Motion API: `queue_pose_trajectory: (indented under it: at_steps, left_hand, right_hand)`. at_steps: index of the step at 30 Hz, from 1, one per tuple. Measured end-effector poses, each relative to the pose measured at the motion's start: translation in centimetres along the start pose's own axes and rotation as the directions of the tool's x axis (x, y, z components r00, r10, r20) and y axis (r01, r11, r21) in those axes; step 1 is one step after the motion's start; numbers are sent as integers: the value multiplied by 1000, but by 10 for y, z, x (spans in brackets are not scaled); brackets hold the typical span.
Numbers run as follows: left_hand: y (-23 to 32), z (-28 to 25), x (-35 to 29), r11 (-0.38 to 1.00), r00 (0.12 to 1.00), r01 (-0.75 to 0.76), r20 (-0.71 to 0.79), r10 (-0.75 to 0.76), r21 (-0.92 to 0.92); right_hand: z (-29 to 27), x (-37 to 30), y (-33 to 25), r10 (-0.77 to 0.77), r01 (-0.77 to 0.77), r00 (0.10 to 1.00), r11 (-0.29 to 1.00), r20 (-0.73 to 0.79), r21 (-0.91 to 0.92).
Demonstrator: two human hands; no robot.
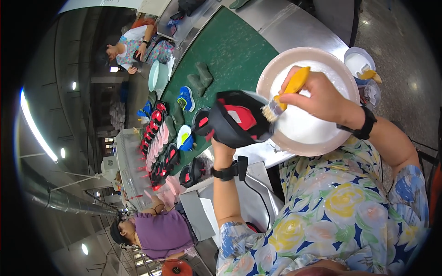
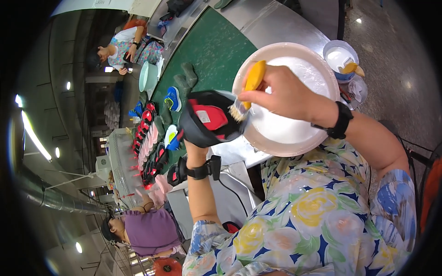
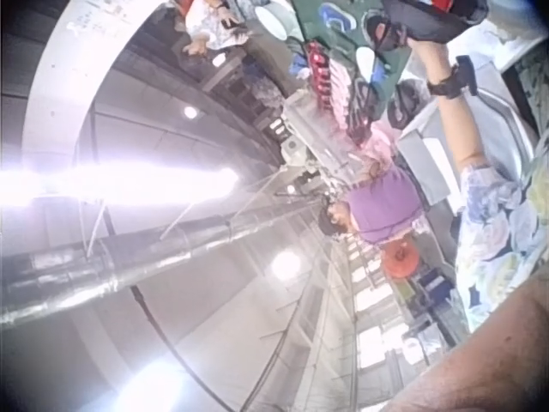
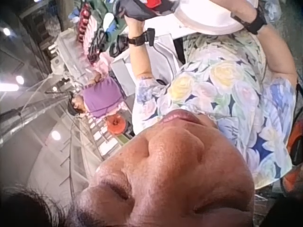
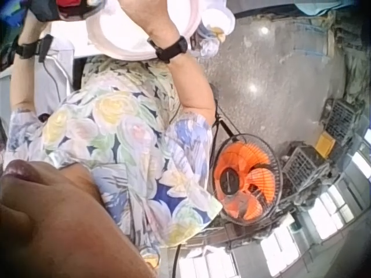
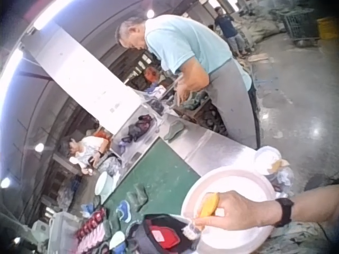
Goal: Applying glue to the edges of shoe components using a brush.
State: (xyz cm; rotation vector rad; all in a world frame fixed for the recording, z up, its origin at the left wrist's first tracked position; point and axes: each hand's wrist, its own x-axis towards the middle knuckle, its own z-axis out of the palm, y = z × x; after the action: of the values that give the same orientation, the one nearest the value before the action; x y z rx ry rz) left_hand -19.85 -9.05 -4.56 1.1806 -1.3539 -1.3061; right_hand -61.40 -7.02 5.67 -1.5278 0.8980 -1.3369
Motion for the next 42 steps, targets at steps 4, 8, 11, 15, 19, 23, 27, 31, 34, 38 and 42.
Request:
queue_pose_trajectory:
  at_steps: [4,8,11,15,19,23,27,31,34,38,42]
  left_hand:
    - [88,98,-5,753,872,364,485,-68,-548]
    - [68,140,-19,845,805,419,566,-177,-333]
    - [49,155,-37,794,846,476,443,-296,-379]
    - [90,197,-47,911,927,320,286,-244,-260]
    - [64,159,-40,972,906,233,370,-206,-29]
    - [59,144,-41,938,889,277,426,-169,-206]
    - [62,145,-38,892,895,308,420,-153,-330]
    - [63,148,-28,824,872,373,466,-152,-427]
    - [39,162,-27,429,798,598,453,-396,-678]
    - [68,161,-26,662,903,426,339,-264,-617]
    - [59,151,-32,757,930,359,277,-242,-545]
  right_hand:
    - [-19,1,-7,-190,192,981,980,37,-59]
    - [-1,6,-16,-553,556,813,830,184,41]
    - [22,13,-23,-713,733,660,680,238,4]
    - [25,23,-13,-680,720,678,690,281,-67]
    - [11,27,-7,-427,510,842,829,331,-230]
    - [5,19,7,-144,257,927,916,346,-307]
    - [-10,19,8,-201,254,962,910,186,-327]
    - [2,22,-22,-441,474,877,857,190,-201]
    - [11,25,-18,-612,658,743,742,269,-127]
    - [-1,23,-18,-255,365,897,889,362,-277]
    - [-6,21,-13,-153,253,940,913,305,-320]
